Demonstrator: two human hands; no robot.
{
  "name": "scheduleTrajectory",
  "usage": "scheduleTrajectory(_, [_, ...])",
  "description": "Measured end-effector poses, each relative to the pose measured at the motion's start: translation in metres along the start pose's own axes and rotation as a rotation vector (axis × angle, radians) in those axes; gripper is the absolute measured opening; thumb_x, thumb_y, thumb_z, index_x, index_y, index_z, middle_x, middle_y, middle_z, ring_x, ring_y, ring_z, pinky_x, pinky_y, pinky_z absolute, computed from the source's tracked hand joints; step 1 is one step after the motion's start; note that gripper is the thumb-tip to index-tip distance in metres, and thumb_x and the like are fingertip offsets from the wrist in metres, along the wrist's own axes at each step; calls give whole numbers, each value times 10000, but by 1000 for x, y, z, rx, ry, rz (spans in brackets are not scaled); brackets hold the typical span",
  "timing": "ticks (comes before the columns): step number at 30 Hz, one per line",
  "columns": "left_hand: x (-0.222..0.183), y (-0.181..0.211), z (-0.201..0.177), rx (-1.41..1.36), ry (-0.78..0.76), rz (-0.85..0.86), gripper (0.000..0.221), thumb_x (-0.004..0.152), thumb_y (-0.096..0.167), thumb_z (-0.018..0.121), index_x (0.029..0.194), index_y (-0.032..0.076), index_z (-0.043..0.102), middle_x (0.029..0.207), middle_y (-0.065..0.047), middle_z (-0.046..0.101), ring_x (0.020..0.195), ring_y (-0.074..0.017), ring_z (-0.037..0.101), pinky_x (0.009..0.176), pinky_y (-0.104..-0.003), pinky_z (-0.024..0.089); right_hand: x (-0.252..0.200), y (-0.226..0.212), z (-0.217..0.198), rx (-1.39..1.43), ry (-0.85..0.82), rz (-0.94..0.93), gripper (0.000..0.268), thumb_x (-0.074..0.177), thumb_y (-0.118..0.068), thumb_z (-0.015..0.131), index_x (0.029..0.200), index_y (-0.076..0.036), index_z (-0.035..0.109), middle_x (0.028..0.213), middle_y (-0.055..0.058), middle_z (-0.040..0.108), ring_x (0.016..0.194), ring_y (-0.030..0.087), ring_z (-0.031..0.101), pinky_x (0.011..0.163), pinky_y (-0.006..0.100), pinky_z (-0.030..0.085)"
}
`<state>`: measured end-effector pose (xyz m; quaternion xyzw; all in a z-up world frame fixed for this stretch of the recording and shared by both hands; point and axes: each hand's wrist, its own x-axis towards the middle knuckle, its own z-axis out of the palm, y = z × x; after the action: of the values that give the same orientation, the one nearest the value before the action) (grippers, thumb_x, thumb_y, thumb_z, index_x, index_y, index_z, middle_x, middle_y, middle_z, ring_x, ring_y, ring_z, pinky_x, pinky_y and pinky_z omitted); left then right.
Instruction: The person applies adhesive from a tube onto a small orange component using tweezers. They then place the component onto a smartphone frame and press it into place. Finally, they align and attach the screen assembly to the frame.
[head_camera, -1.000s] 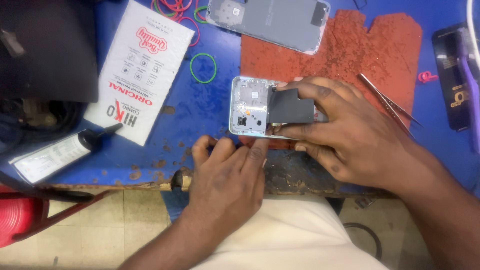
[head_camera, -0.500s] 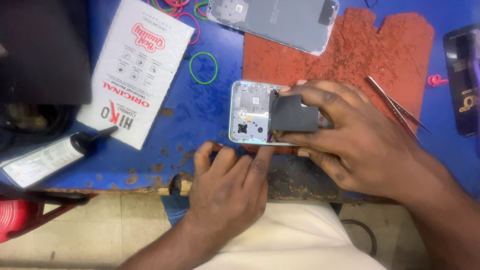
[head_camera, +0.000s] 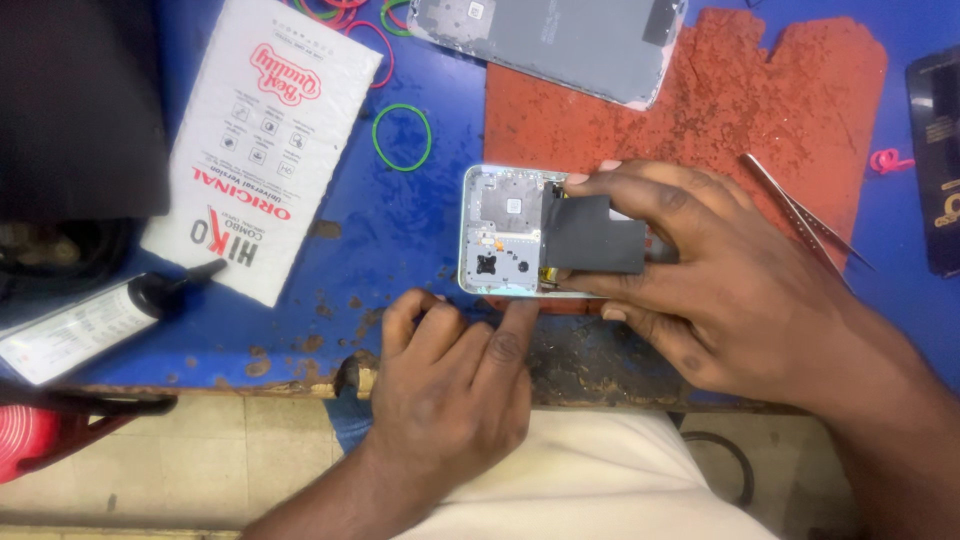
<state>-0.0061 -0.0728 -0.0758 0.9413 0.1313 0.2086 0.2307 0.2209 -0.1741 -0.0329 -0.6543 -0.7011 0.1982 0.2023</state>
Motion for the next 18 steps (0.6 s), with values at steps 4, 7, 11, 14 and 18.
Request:
scheduleTrajectory(4, [0, 0, 1, -1, -4, -3, 503, 801, 46, 699, 1288, -77, 671, 743, -52, 472, 765, -239, 465, 882, -477, 433, 0, 1, 0, 17, -7, 21, 352, 769, -190, 793, 1118, -237, 784, 1447, 110, 548, 1335, 330, 527, 1081, 520, 424])
scheduleTrajectory(7, [1, 0, 1, -12, -5, -4, 504, 796, 53, 708, 1282, -76, 672, 740, -57, 474, 760, -245, 463, 866, -482, 429, 0, 0, 1, -7, 2, 1, 357, 765, -192, 786, 1117, -246, 781, 1457, 106, 545, 1344, 321, 525, 1088, 511, 423])
scheduleTrajectory(11, [2, -1, 1, 1, -7, 22, 535, 790, 74, 702, 1307, -59, 670, 798, -64, 537, 800, -257, 497, 881, -492, 427, 1, -1, 1, 10, -22, 39, 373, 736, -179, 798, 1107, -226, 790, 1435, 120, 553, 1329, 339, 525, 1067, 525, 424])
scheduleTrajectory(14, [3, -2, 2, 12, -6, 38, 534, 801, 88, 700, 1315, -55, 667, 825, -66, 562, 836, -262, 522, 900, -494, 429, 1, 0, 1, 7, -8, 22, 379, 755, -184, 801, 1132, -221, 789, 1441, 125, 547, 1332, 343, 522, 1070, 524, 419])
scheduleTrajectory(18, [3, 0, 3, 34, -11, 24, 515, 807, 95, 703, 1303, -42, 677, 822, -63, 566, 848, -259, 529, 902, -489, 428, 0, 1, 1, 3, 1, 5, 385, 749, -167, 791, 1130, -222, 786, 1447, 126, 543, 1350, 345, 517, 1084, 518, 422])
